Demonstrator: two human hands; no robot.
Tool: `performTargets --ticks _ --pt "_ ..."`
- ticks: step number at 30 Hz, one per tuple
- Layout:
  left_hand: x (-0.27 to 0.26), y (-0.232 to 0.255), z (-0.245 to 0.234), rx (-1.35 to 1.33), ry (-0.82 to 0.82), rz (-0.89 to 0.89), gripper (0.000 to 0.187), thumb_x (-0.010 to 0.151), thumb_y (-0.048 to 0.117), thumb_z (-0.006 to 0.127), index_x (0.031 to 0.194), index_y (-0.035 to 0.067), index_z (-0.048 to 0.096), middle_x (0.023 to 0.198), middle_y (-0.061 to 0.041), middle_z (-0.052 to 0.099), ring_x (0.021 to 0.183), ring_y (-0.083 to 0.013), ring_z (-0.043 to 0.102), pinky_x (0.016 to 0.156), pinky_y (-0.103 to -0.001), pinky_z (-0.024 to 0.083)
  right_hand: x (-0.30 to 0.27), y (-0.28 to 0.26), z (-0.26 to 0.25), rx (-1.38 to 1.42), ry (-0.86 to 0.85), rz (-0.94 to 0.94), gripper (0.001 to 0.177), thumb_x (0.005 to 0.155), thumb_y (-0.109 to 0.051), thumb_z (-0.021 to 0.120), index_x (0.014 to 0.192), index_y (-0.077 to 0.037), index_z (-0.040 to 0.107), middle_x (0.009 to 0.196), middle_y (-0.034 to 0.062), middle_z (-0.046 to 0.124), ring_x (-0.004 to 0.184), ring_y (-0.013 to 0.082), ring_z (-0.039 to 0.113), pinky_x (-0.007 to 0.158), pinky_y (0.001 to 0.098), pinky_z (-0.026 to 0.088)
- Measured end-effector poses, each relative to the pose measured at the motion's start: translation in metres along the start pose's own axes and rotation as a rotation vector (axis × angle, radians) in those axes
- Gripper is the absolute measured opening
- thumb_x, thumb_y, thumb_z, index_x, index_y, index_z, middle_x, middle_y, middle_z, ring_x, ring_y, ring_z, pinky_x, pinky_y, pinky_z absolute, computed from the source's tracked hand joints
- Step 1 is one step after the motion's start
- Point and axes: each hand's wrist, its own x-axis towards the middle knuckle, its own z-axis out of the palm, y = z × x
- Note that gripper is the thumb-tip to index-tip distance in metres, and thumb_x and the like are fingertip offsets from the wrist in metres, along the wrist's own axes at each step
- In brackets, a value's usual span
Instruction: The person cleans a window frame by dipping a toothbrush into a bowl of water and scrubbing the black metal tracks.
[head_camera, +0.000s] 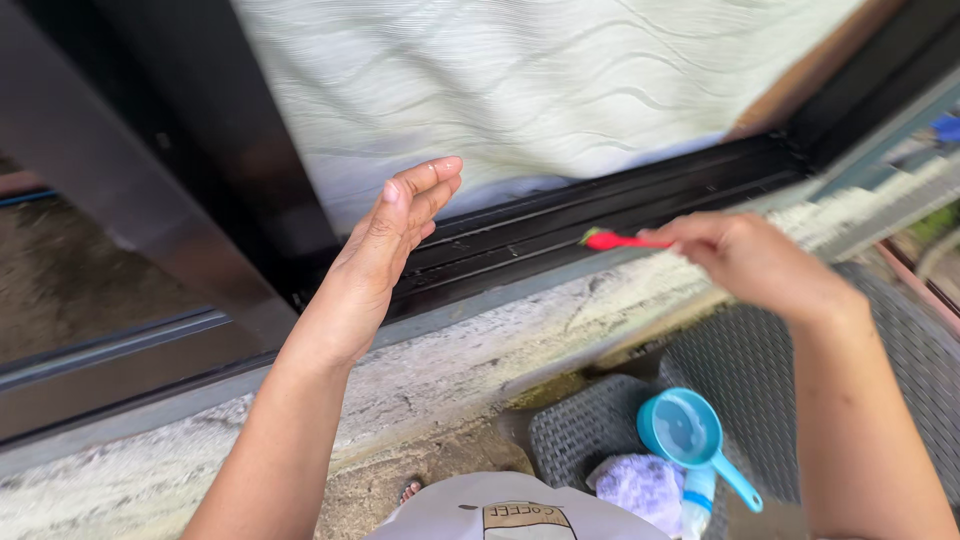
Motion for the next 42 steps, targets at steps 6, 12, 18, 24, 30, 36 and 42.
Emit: performTargets --ticks 6,12,18,24,30,36,42 --pt "0.030 -0.031 0.034 0.004 -0.143 0.062 0.071 0.106 0.058 0.028 0.150 0.005 0.048 0.159 -0.016 0.051 0.153 -0.0272 0.040 0.124 -0.043 0.026 -0.054 0.067 0.006 0.150 0.196 0.433 0.035 0.098 -0.007 0.063 0.130 -0.011 0.075 0.082 0.0037 0.066 0.073 0.0161 0.058 0.069 0.0334 0.050" --pt "0.035 -0.068 0.104 -0.005 -0.382 0.173 0.060 0.111 0.046 0.032 0.149 0.002 0.049 0.159 -0.015 0.048 0.155 -0.0264 0.036 0.126 -0.040 0.024 -0.111 0.043 0.071 1.570 0.406 0.423 0.033 0.103 -0.011 0.055 0.134 -0.004 0.061 0.077 0.0013 0.053 0.055 0.0076 0.039 0.047 0.0219 0.032" --pt "0.046 -0.149 0.204 -0.353 -0.361 -0.034 0.065 0.109 0.050 0.034 0.153 0.001 0.038 0.163 -0.016 0.037 0.155 -0.0286 0.030 0.126 -0.042 0.022 -0.167 0.039 0.119 2.159 0.270 0.266 0.033 0.103 -0.013 0.056 0.134 -0.003 0.055 0.091 0.0089 0.056 0.056 0.0102 0.040 0.046 0.0233 0.032" --pt "0.039 -0.259 0.280 -0.180 -0.485 -0.574 0.078 0.096 0.066 0.033 0.152 0.014 0.046 0.160 -0.015 0.043 0.151 -0.0309 0.036 0.119 -0.050 0.027 -0.263 0.127 0.209 1.881 0.513 0.798 0.028 0.098 -0.007 0.058 0.125 -0.007 0.053 0.096 0.0091 0.062 0.058 0.0103 0.047 0.047 0.0243 0.037" --pt "0.006 -0.378 0.345 -0.071 -0.555 -0.940 0.074 0.097 0.064 0.036 0.152 0.016 0.049 0.158 -0.018 0.044 0.148 -0.0362 0.038 0.118 -0.057 0.029 -0.364 0.251 0.332 0.968 0.405 1.400 0.047 0.091 -0.008 0.063 0.137 -0.011 0.056 0.092 0.0078 0.070 0.059 0.0164 0.062 0.050 0.0332 0.051" --pt "-0.022 -0.451 0.366 -0.130 -0.456 -1.156 0.071 0.097 0.063 0.035 0.150 0.018 0.050 0.156 -0.018 0.050 0.144 -0.0362 0.046 0.116 -0.058 0.030 -0.396 0.319 0.395 0.474 0.128 1.346 0.034 0.093 -0.012 0.067 0.127 -0.009 0.068 0.097 0.0211 0.075 0.079 0.0345 0.075 0.070 0.0476 0.060" --pt "-0.033 -0.477 0.368 -0.165 -0.351 -1.190 0.072 0.098 0.064 0.035 0.150 0.015 0.051 0.153 -0.018 0.054 0.141 -0.0345 0.050 0.117 -0.056 0.031 -0.380 0.332 0.418 0.147 0.093 1.198 0.036 0.094 -0.010 0.054 0.127 -0.019 0.066 0.118 0.0204 0.069 0.101 0.0442 0.068 0.087 0.0537 0.054"
